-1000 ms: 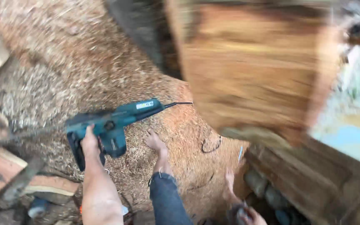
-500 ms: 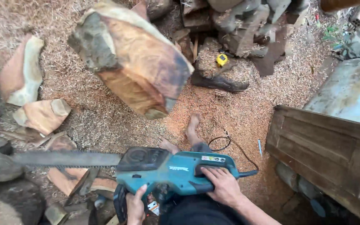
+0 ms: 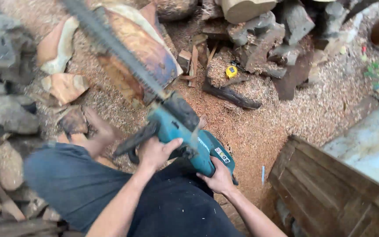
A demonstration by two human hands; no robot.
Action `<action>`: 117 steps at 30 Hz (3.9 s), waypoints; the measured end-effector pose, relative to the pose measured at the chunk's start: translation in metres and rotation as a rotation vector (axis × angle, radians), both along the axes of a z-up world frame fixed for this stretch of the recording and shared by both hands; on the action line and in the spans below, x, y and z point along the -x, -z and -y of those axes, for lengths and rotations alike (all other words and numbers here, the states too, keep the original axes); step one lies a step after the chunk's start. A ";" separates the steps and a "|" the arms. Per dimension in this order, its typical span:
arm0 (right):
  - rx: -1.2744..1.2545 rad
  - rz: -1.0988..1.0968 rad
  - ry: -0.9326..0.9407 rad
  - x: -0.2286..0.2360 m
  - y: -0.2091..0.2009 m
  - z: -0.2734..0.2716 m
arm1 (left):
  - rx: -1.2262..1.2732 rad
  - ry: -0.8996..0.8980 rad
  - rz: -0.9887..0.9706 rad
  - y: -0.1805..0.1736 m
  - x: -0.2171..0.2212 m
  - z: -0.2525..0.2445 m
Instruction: The person positions a large wood log on the ground and uses an electric chainsaw to cut it.
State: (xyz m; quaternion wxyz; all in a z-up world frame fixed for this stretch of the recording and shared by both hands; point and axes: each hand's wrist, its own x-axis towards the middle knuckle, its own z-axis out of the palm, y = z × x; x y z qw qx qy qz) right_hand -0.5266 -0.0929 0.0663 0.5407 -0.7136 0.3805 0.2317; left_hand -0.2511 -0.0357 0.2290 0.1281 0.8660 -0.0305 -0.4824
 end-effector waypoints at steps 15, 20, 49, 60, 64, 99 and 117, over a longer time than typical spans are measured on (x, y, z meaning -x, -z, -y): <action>0.017 -0.083 0.106 0.004 -0.013 0.037 | -0.053 0.013 -0.039 0.036 0.007 0.056; 0.001 -0.129 0.096 -0.005 -0.005 0.040 | -0.078 0.017 -0.051 0.048 0.000 0.059; 0.007 -0.206 0.100 -0.042 0.043 0.033 | -0.135 0.048 -0.118 0.069 -0.041 0.063; 0.011 -0.246 0.103 -0.029 0.056 0.030 | -0.159 0.046 -0.146 0.078 -0.041 0.064; 0.008 -0.260 0.087 -0.028 0.054 0.030 | -0.150 0.010 -0.143 0.075 -0.040 0.066; -0.070 -0.372 0.092 -0.061 -0.005 0.032 | -0.227 0.035 -0.221 0.059 -0.067 0.070; -0.115 -0.351 0.161 -0.053 0.004 0.016 | -0.221 0.067 -0.262 0.061 -0.065 0.074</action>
